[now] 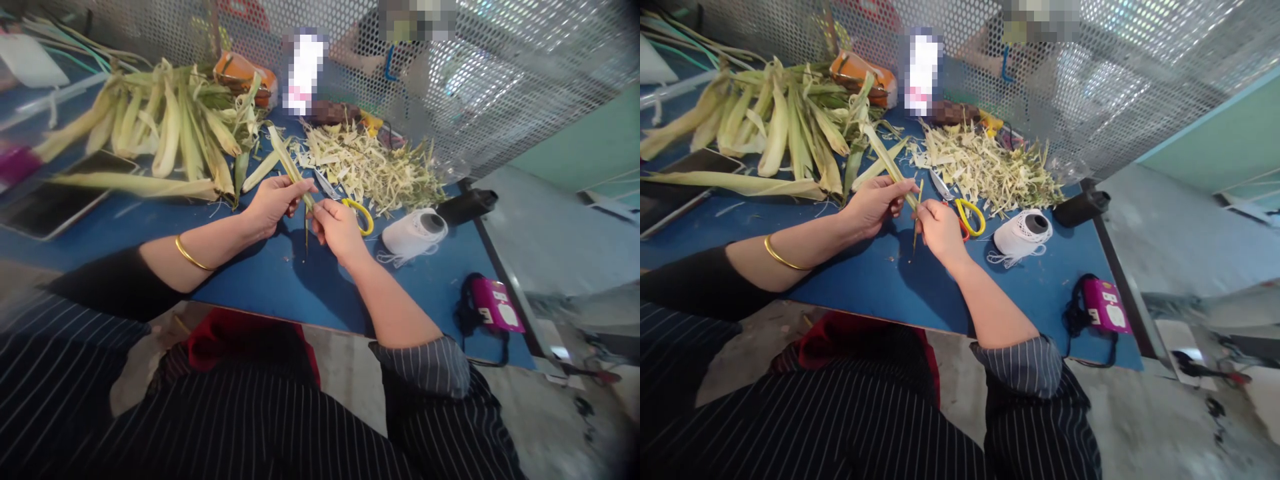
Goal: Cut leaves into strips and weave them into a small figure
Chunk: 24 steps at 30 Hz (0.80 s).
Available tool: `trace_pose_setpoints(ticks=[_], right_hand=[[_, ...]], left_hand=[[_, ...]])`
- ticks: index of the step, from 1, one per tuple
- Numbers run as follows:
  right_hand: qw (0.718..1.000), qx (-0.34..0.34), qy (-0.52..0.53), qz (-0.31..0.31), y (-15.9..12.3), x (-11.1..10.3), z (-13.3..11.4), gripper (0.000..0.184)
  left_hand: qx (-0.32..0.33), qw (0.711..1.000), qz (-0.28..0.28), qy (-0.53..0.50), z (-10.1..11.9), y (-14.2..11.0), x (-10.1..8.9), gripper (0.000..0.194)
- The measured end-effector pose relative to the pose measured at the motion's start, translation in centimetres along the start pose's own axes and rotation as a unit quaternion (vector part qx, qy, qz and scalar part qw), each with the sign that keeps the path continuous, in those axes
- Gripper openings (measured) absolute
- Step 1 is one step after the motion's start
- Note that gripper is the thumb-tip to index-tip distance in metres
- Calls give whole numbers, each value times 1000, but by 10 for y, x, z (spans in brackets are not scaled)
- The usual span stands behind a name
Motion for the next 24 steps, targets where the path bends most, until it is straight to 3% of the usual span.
trace_pose_setpoints(ticks=[6, 11, 14, 16, 18, 20, 22, 24], right_hand=[[990, -58, -126, 15, -2, -4, -11, 21], [989, -59, -136, 9, -2, -5, -11, 27], [970, -89, -222, 36, -4, -9, -18, 26], [949, -82, -295, 71, -4, -16, -20, 25], [927, -54, -357, 107, -3, -27, -21, 26], [900, -39, -416, 124, -2, -38, -22, 26], [876, -54, -466, 110, 0, -43, -24, 25], [859, -102, -495, 86, 0, -45, -27, 24]], left_hand=[[-1, 999, 30, 41, 1, 1, -5, 21], [50, 996, 67, 25, 8, 4, -14, 20], [41, 996, 65, 45, 4, 7, -16, 19], [66, 989, 94, 93, 9, 8, -22, 22], [148, 960, 152, 180, 27, 4, -29, 24], [245, 906, 171, 301, 50, -3, -27, 24], [312, 847, 117, 414, 65, -7, -14, 27], [330, 800, -17, 501, 65, -8, 6, 26]])
Point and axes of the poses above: each hand's wrist, its own y-axis towards the middle knuckle, its own x-axis out of the palm, z = x × y, the point moved 7 cm from there along y, towards the middle knuckle, and after that the axes turned 9 degrees about -y, right-handed, at the moved point
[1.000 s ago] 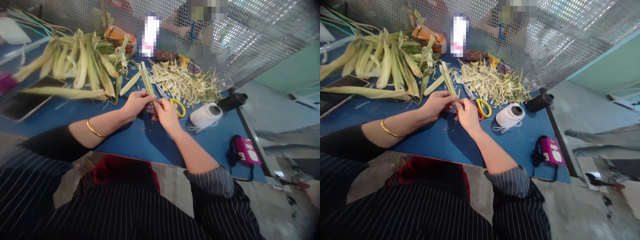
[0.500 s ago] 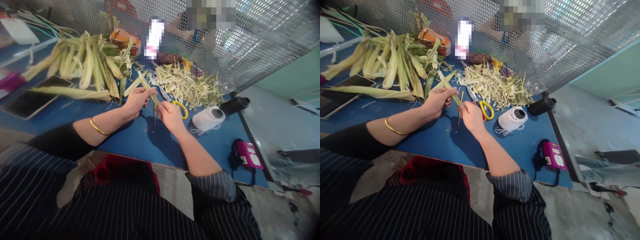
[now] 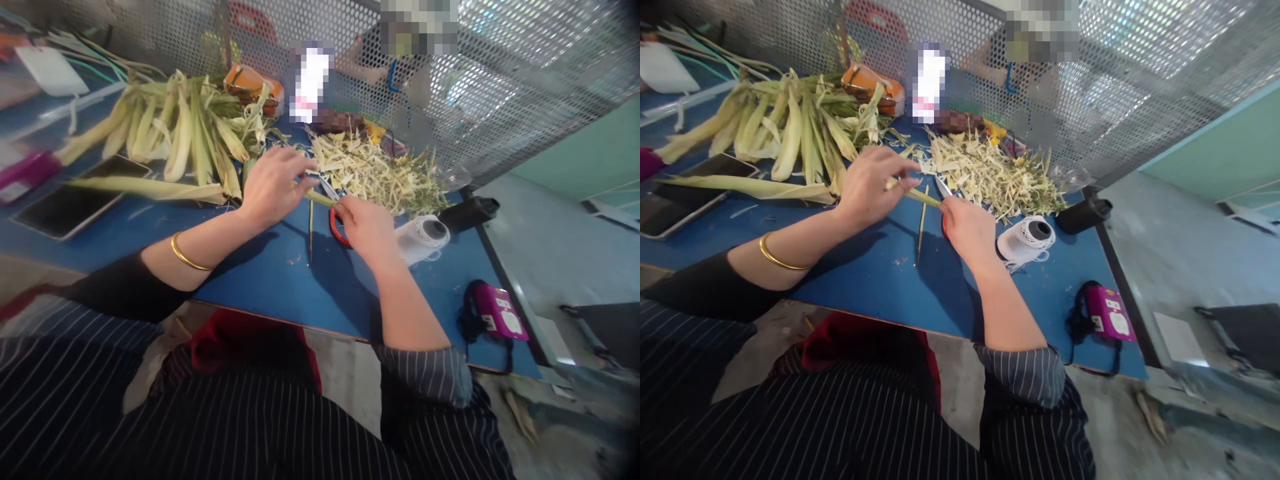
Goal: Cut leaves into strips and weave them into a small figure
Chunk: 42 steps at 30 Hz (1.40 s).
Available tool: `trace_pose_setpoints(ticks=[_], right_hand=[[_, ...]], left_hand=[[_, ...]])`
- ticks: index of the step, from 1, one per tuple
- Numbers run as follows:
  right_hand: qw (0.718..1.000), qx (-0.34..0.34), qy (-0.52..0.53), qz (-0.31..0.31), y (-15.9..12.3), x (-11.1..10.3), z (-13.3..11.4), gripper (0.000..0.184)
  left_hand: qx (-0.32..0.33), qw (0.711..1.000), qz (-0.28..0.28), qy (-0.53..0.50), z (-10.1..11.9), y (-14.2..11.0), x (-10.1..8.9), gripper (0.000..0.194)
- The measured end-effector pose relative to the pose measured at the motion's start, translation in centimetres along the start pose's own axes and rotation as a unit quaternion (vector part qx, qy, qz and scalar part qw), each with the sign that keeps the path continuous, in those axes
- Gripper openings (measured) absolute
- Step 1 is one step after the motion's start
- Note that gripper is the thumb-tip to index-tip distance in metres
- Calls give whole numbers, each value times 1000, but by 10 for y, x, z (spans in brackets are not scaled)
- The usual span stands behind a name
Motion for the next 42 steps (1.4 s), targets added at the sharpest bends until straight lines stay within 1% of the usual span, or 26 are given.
trace_pose_setpoints(ticks=[1, 2, 3, 4, 5, 6, 7, 8, 9, 10, 11, 12, 13, 14, 16, 17, 18, 21, 26, 28, 30, 32, 36, 38, 39, 42], right_hand=[[1000, -29, -7, 10, 0, -2, 0, 24], [998, -55, -11, 24, 0, -3, 0, 24], [996, -78, -11, 39, 0, -5, 1, 25], [995, -89, -3, 54, 0, -7, 3, 26], [994, -83, 11, 75, 1, -9, 8, 28], [992, -59, 33, 106, 2, -12, 15, 30], [987, -19, 63, 149, 2, -17, 24, 31], [974, 33, 101, 201, 1, -22, 36, 32], [952, 90, 150, 251, -1, -24, 48, 33], [923, 142, 208, 290, -4, -24, 59, 33], [894, 182, 275, 305, -5, -18, 66, 32], [866, 210, 347, 292, -5, -9, 70, 31], [843, 225, 418, 252, -2, 3, 69, 29], [824, 227, 482, 195, 1, 16, 63, 28], [797, 207, 563, 75, 4, 36, 42, 26], [789, 196, 581, 40, 3, 41, 33, 24], [785, 191, 588, 23, 2, 43, 26, 21], [785, 188, 590, 17, -2, 42, 18, 15], [778, 159, 607, -9, -1, 35, 13, 20], [771, 154, 618, -4, -1, 34, 13, 20], [767, 153, 622, 15, 0, 33, 15, 18], [773, 153, 615, 33, 0, 33, 17, 16], [809, 167, 562, 50, -1, 36, 21, 12], [822, 178, 537, 57, -1, 36, 23, 11], [823, 179, 536, 57, -2, 36, 23, 12], [809, 162, 565, 26, -1, 39, 19, 19]], left_hand=[[30, 997, -64, 10, 5, 0, 7, 25], [44, 992, -119, 12, 7, -1, 13, 24], [39, 986, -162, 7, 6, -3, 19, 23], [16, 982, -188, -8, 3, -4, 23, 22], [-23, 978, -202, -37, -2, -5, 26, 22], [-71, 973, -206, -80, -8, -7, 29, 22], [-125, 962, -204, -134, -14, -9, 32, 20], [-179, 945, -194, -194, -20, -11, 34, 19], [-230, 922, -181, -253, -24, -14, 37, 18], [-274, 896, -171, -304, -27, -17, 40, 17], [-309, 870, -165, -346, -29, -21, 43, 16], [-335, 847, -163, -378, -29, -23, 46, 16], [-355, 828, -164, -402, -28, -26, 48, 16], [-368, 814, -168, -417, -27, -29, 51, 16], [-376, 800, -182, -431, -23, -33, 56, 16], [-374, 798, -190, -432, -20, -35, 58, 16], [-372, 798, -196, -431, -18, -37, 60, 16], [-374, 800, -188, -430, -15, -40, 64, 20], [-403, 791, -143, -437, -18, -42, 66, 20], [-401, 793, -134, -439, -19, -41, 66, 21], [-401, 791, -143, -439, -17, -43, 68, 19], [-407, 779, -172, -445, -13, -46, 71, 17], [-427, 752, -215, -453, -4, -53, 76, 22], [-428, 756, -216, -445, -2, -54, 76, 24], [-419, 763, -213, -443, 0, -53, 76, 23], [-385, 789, -206, -432, 2, -51, 75, 22]])
Point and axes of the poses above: each hand's wrist, its own y-axis towards the middle knuckle, its own x-axis out of the palm, z = x × y, the point moved 7 cm from there along y, towards the middle knuckle, and after that the axes turned 9 degrees about -y, right-handed, at the moved point
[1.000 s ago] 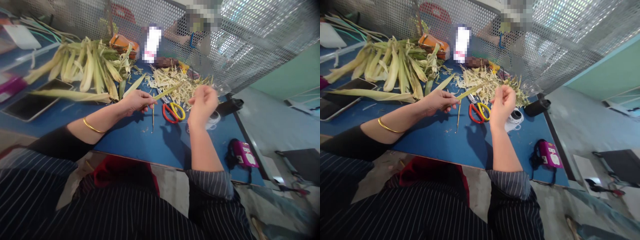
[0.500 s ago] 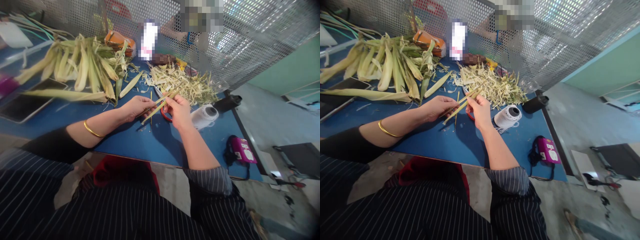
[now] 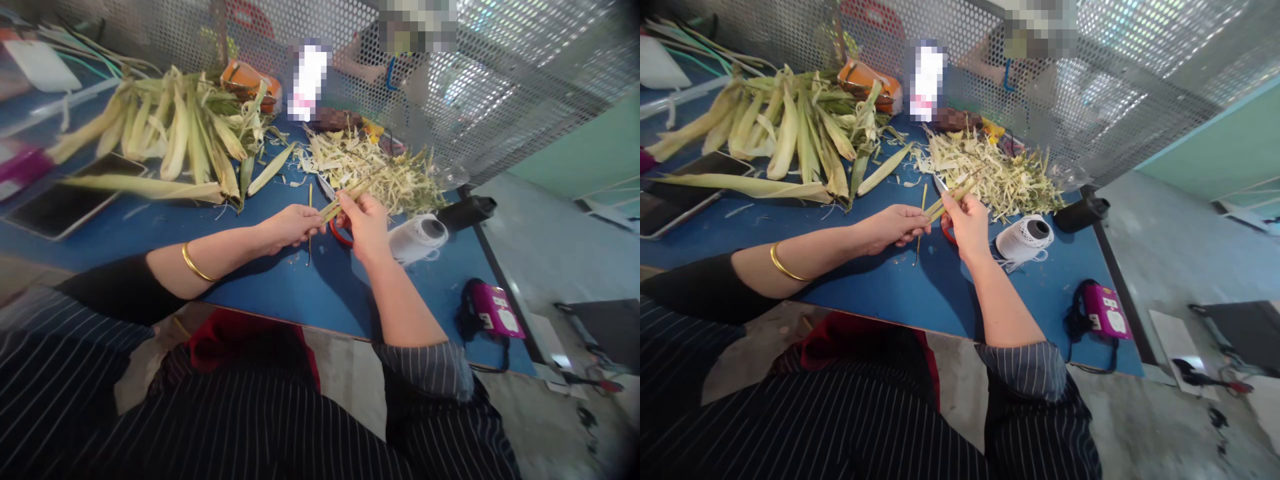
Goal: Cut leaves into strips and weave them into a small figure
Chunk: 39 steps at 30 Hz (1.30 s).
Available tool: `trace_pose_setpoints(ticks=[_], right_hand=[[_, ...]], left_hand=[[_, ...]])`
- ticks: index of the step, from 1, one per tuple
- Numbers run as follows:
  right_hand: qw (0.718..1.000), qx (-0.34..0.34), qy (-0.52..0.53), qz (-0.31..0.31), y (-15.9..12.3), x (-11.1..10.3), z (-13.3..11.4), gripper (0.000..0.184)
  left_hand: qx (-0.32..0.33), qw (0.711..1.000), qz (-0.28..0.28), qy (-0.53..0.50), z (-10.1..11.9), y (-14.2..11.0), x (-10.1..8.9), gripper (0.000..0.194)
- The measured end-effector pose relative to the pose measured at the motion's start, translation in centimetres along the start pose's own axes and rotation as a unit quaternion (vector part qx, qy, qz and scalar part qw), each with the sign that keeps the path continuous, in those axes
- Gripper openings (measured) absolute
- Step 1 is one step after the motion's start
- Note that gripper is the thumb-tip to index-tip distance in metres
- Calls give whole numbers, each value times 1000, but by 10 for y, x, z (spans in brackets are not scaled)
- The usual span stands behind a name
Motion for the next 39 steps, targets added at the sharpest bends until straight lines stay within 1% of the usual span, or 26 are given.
trace_pose_setpoints(ticks=[2, 4, 6, 8, 9, 10, 11, 12, 13, 14, 15, 16, 17, 18, 19, 21, 24, 25, 28, 31, 33, 35, 36, 37, 38, 39], right_hand=[[1000, 9, -2, -23, -1, 4, 2, 24], [1000, 17, -14, -8, -1, 3, 4, 28], [999, 23, -7, 38, 0, -4, 5, 31], [994, 26, 23, 99, 2, -15, 5, 33], [990, 26, 40, 131, 3, -21, 5, 34], [985, 25, 57, 158, 4, -27, 5, 34], [982, 27, 70, 173, 5, -31, 5, 35], [982, 31, 77, 172, 6, -33, 5, 35], [984, 39, 78, 154, 7, -33, 5, 35], [989, 51, 70, 121, 8, -29, 6, 34], [993, 66, 55, 75, 7, -23, 8, 34], [996, 79, 31, 24, 6, -15, 10, 34], [996, 89, 1, -24, 3, -6, 12, 34], [993, 94, -32, -64, 0, 2, 14, 35], [989, 94, -65, -92, -2, 8, 16, 36], [984, 79, -114, -114, -5, 16, 19, 36], [982, 55, -144, -105, -5, 19, 22, 23], [981, 51, -154, -103, -4, 19, 22, 22], [972, 23, -210, -98, -4, 19, 19, 34], [960, -12, -263, -100, -6, 21, 11, 37], [956, -14, -274, -102, -8, 22, 8, 38], [955, -12, -279, -102, -10, 22, 5, 38], [954, -12, -281, -103, -10, 22, 5, 38], [953, -13, -283, -104, -10, 23, 4, 38], [953, -13, -285, -105, -11, 23, 3, 38], [952, -13, -286, -106, -11, 23, 3, 38]], left_hand=[[15, 999, 2, 34, 0, 1, 0, 23], [44, 995, -2, 85, 2, 1, 0, 26], [86, 986, -2, 146, 9, 1, 0, 30], [110, 970, -5, 216, 17, 0, -1, 32], [107, 962, -18, 250, 20, -1, -2, 30], [96, 952, -44, 287, 24, -3, -2, 30], [79, 941, -57, 325, 27, -5, -7, 32], [81, 930, -39, 357, 35, -6, -16, 33], [104, 916, 17, 387, 48, -7, -30, 30], [131, 891, 92, 425, 61, -9, -46, 24], [153, 859, 168, 459, 74, -12, -63, 18], [153, 824, 240, 491, 82, -14, -80, 14], [136, 795, 282, 519, 86, -14, -95, 11], [109, 777, 304, 541, 85, -12, -107, 10], [81, 765, 318, 554, 83, -9, -117, 11], [54, 753, 334, 564, 78, -5, -131, 15], [33, 746, 355, 562, 72, -1, -145, 21], [28, 746, 361, 559, 71, -1, -148, 23], [12, 746, 360, 560, 67, 2, -154, 26], [3, 741, 342, 578, 66, 3, -149, 24], [4, 733, 342, 588, 70, -2, -141, 20], [22, 721, 365, 589, 81, -13, -134, 16], [46, 721, 377, 579, 88, -18, -130, 15], [70, 736, 374, 560, 93, -22, -126, 15], [82, 762, 375, 522, 96, -26, -126, 15], [115, 802, 353, 469, 99, -27, -124, 18]])
Point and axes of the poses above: each hand's wrist, its own y-axis towards the middle knuckle, its own x-axis out of the palm, z = x × y, the point moved 7 cm from there along y, towards the middle knuckle, and after that the axes turned 9 degrees about -y, right-handed, at the moved point
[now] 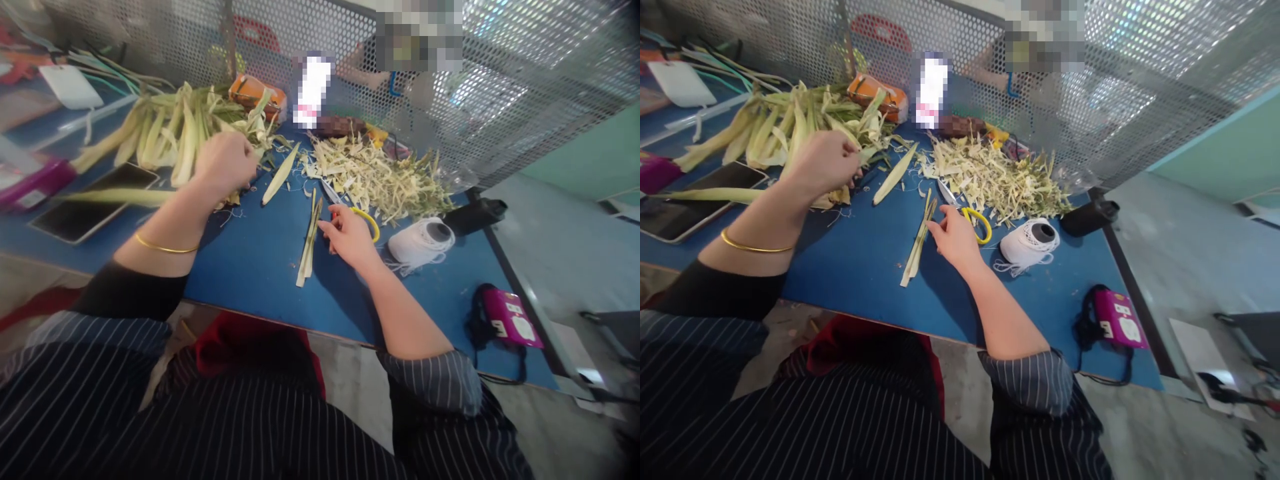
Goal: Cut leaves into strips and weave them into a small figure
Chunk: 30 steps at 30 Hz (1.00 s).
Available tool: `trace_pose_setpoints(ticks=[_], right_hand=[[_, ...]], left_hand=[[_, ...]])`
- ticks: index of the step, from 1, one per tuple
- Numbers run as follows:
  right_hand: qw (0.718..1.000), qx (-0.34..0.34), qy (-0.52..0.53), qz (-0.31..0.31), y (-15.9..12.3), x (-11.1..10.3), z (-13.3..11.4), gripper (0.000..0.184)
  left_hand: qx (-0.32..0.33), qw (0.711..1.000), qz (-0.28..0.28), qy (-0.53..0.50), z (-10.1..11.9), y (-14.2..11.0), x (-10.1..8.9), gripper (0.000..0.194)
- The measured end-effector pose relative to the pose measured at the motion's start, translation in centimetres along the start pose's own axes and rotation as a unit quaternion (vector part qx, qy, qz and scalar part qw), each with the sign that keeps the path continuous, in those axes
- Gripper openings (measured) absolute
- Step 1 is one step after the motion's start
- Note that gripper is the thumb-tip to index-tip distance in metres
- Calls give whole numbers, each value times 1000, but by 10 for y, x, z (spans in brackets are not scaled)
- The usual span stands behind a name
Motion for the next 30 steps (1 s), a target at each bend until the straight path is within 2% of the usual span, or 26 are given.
trace_pose_setpoints(ticks=[1, 2, 4, 5, 7, 9, 12, 15, 17, 18, 19, 21, 22, 23, 25, 26, 28, 30], right_hand=[[1000, 0, 0, -1, 0, 0, 0, 38], [1000, 1, 0, -2, 0, 0, 0, 38], [1000, 2, -4, -4, 0, 1, 0, 39], [1000, 2, -8, -5, 0, 1, 0, 39], [1000, 0, -16, -9, 0, 1, -1, 39], [1000, 2, -22, -13, -1, 1, -2, 39], [999, 1, -35, -20, -1, 2, -3, 38], [998, -11, -56, -18, -1, 2, -3, 36], [998, -15, -61, -17, -1, 3, -3, 36], [998, -15, -60, -18, -1, 4, -3, 36], [998, -13, -61, -20, -1, 4, -3, 36], [998, -7, -63, -24, -1, 4, -4, 37], [998, -5, -65, -25, -1, 4, -4, 37], [997, -3, -67, -26, -1, 4, -5, 37], [997, -3, -73, -27, -1, 5, -5, 37], [997, -4, -75, -28, 0, 5, -5, 37], [996, -8, -80, -30, 0, 5, -5, 37], [996, -13, -85, -32, 0, 6, -5, 37]], left_hand=[[-10, 997, -13, -81, -2, 1, -1, 21], [-35, 988, 3, -147, -7, 2, -4, 27], [-40, 984, 15, -173, -14, 7, -6, 37], [-14, 992, 29, -119, -15, 9, -9, 34], [20, 997, 8, 68, -18, 15, -7, 21], [-23, 977, -59, 203, -31, 19, 0, 17], [-36, 969, -72, 233, -33, 20, -1, 21], [16, 992, -62, 108, -16, 15, -1, 22], [10, 994, -87, -65, -8, 10, 1, 21], [-12, 982, -90, -166, -6, 8, 0, 20], [-34, 961, -70, -266, -6, 8, -4, 20], [-78, 892, 1, -445, -12, 9, -15, 24], [-102, 849, 4, -519, -14, 10, -16, 28], [-88, 813, 5, -576, -12, 13, -19, 35], [-20, 774, 26, -632, -7, 17, -30, 45], [14, 775, 54, -629, -6, 17, -36, 47], [43, 797, 102, -593, -7, 17, -41, 47], [41, 820, 156, -549, -13, 16, -43, 40]])
Point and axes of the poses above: each hand's wrist, its own y-axis towards the middle knuckle, its own x-axis out of the palm, z = x × y, the point moved 7 cm from there along y, towards the middle knuckle, and after that the axes turned 9 degrees about -y, right-handed, at the moved point
